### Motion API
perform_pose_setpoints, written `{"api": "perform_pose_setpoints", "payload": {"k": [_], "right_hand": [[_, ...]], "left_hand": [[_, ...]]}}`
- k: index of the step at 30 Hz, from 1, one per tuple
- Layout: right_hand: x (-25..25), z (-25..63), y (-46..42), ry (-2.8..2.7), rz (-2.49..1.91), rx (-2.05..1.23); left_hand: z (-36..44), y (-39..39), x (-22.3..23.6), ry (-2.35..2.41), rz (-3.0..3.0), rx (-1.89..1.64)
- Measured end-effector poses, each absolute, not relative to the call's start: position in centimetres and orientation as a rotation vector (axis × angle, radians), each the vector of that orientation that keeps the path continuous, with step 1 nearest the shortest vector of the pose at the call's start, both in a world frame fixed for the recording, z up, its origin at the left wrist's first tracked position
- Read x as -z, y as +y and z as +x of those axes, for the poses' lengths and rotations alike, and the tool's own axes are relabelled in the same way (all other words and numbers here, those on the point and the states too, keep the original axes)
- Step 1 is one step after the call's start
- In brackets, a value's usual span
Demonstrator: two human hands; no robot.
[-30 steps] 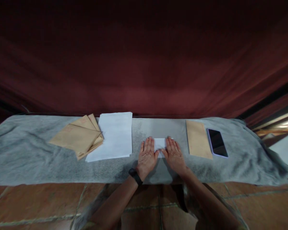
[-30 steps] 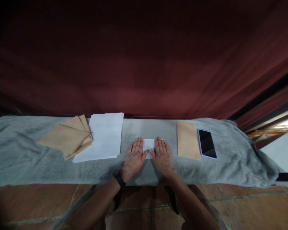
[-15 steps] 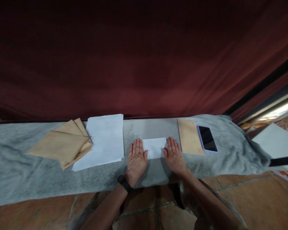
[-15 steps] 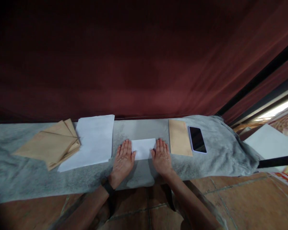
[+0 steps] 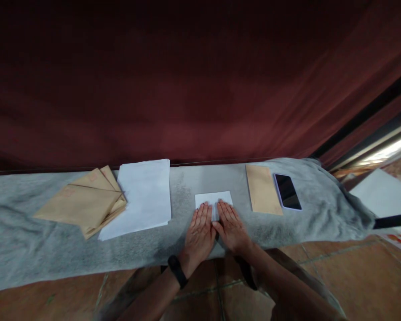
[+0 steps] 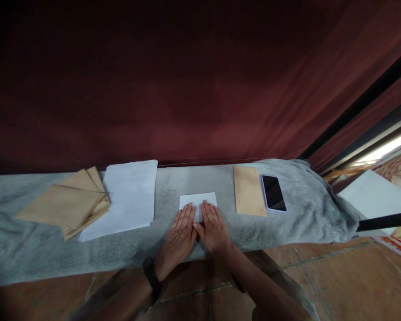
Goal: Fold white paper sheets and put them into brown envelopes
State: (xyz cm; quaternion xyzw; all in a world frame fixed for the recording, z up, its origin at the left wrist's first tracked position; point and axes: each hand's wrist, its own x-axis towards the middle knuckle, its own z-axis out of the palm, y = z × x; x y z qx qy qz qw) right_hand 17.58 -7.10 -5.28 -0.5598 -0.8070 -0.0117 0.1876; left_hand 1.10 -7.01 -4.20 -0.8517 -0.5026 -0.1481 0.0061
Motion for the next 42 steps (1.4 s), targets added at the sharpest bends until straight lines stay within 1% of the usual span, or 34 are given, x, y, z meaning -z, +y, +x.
{"api": "perform_pose_setpoints", "payload": {"k": [3,11,18,21,24,27,30,35,42], "right_hand": [[5.7,18.7,-7.1,-2.254,-1.605,0.103],[5.9,20.4,-7.3,-2.184,-1.680,0.170],[6.0,20.3,-7.0,-2.098,-1.750,0.172],[5.2,19.6,-6.2,-2.078,-1.746,0.107],[4.4,18.3,-5.2,-2.147,-1.665,-0.033],[4.1,17.0,-4.4,-2.222,-1.626,-0.152],[4.2,16.3,-3.8,-2.240,-1.640,-0.180],[4.9,16.4,-3.5,-2.227,-1.675,-0.053],[5.7,17.2,-3.7,-2.180,-1.754,0.137]], "left_hand": [[0.4,-6.9,4.2,-1.625,-2.625,0.474],[-1.1,-6.8,4.6,-1.707,-2.514,0.474],[-0.9,-6.2,4.1,-1.771,-2.449,0.500],[0.4,-5.9,3.8,-1.723,-2.494,0.543],[2.1,-5.7,4.0,-1.615,-2.588,0.554],[3.3,-5.3,4.6,-1.522,-2.637,0.531],[3.5,-4.8,5.2,-1.514,-2.625,0.476],[2.7,-3.9,5.8,-1.586,-2.585,0.414],[1.3,-3.4,4.9,-1.701,-2.525,0.406]]}}
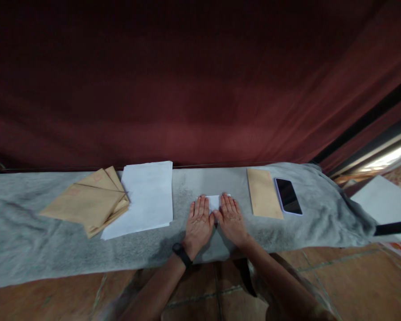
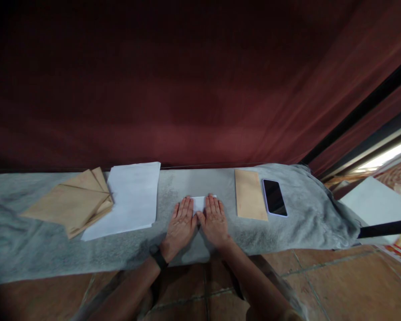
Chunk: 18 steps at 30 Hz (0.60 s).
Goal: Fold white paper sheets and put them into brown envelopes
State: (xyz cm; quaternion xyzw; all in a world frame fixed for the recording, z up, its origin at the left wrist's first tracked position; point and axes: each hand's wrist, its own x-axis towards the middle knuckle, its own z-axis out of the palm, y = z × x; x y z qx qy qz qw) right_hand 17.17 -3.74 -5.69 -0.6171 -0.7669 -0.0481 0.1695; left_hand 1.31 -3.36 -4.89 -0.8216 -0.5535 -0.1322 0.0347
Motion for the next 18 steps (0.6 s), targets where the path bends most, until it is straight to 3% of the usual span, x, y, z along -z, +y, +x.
{"api": "perform_pose_setpoints", "payload": {"k": [18], "right_hand": [[6.1,20.3,-4.0,-2.153,-1.832,0.246]], "left_hand": [[-0.1,-3.3,3.8,-1.777,-2.509,0.448]]}}
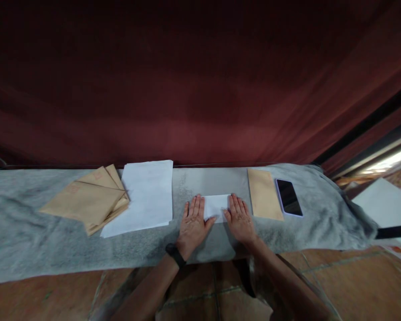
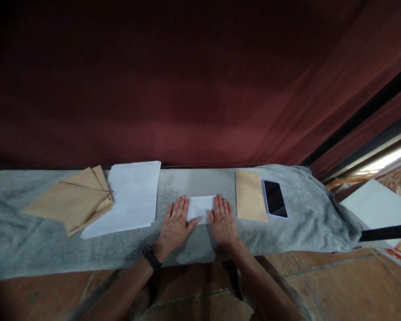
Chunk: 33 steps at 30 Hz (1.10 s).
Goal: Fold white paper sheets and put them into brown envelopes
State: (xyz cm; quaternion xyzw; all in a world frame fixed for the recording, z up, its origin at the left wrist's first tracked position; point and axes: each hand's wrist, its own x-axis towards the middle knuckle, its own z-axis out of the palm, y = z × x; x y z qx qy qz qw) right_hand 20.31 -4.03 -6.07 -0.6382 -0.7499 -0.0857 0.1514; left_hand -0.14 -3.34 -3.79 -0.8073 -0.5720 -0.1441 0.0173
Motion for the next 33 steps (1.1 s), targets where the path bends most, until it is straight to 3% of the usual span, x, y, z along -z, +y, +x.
{"api": "perform_pose_setpoints", "payload": {"k": [14,22,33], "right_hand": [[5.2,20.6,-4.4,-2.087,-1.845,0.197],[4.9,15.9,-5.9,-2.328,-1.542,-0.011],[5.2,19.3,-5.1,-2.182,-1.833,0.089]], "left_hand": [[-1.1,-3.0,3.5,-1.727,-2.560,0.319],[-1.2,-2.9,3.6,-1.713,-2.563,0.303],[-1.4,-2.9,3.3,-1.734,-2.556,0.293]]}}
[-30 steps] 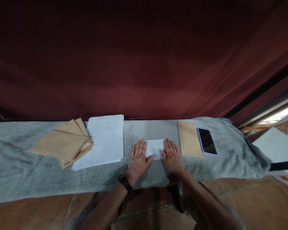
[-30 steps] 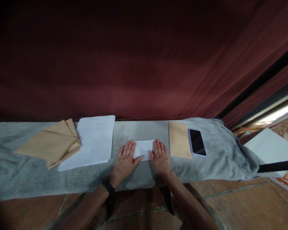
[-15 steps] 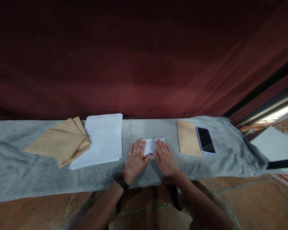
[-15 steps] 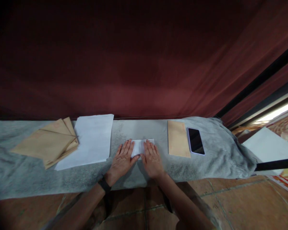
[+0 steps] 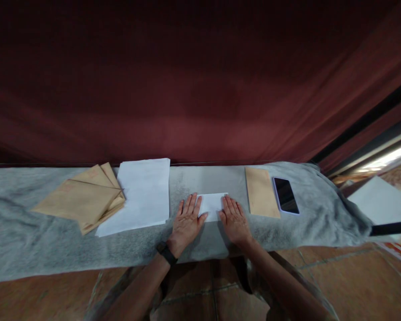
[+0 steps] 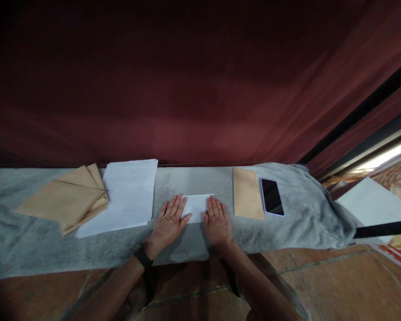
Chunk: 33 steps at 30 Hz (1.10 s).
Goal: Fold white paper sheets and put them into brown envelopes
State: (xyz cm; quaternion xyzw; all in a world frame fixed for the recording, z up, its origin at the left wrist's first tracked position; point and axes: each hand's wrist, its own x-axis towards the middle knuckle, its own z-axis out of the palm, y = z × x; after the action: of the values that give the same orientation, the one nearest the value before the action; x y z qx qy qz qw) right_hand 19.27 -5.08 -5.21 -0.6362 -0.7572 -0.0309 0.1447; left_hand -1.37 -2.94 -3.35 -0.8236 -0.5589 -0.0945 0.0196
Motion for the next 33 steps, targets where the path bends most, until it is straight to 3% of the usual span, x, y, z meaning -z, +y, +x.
{"api": "perform_pose_setpoints", "payload": {"k": [8,19,33], "right_hand": [[5.5,20.1,-5.2,-2.167,-1.880,0.114],[5.5,20.0,-5.6,-2.172,-1.865,0.183],[5.0,20.7,-4.9,-2.072,-1.820,0.158]], "left_hand": [[-1.5,-2.7,3.5,-1.841,-2.451,0.347],[4.9,-3.7,4.0,-1.647,-2.673,0.511],[2.4,-3.5,4.1,-1.766,-2.537,0.424]]}}
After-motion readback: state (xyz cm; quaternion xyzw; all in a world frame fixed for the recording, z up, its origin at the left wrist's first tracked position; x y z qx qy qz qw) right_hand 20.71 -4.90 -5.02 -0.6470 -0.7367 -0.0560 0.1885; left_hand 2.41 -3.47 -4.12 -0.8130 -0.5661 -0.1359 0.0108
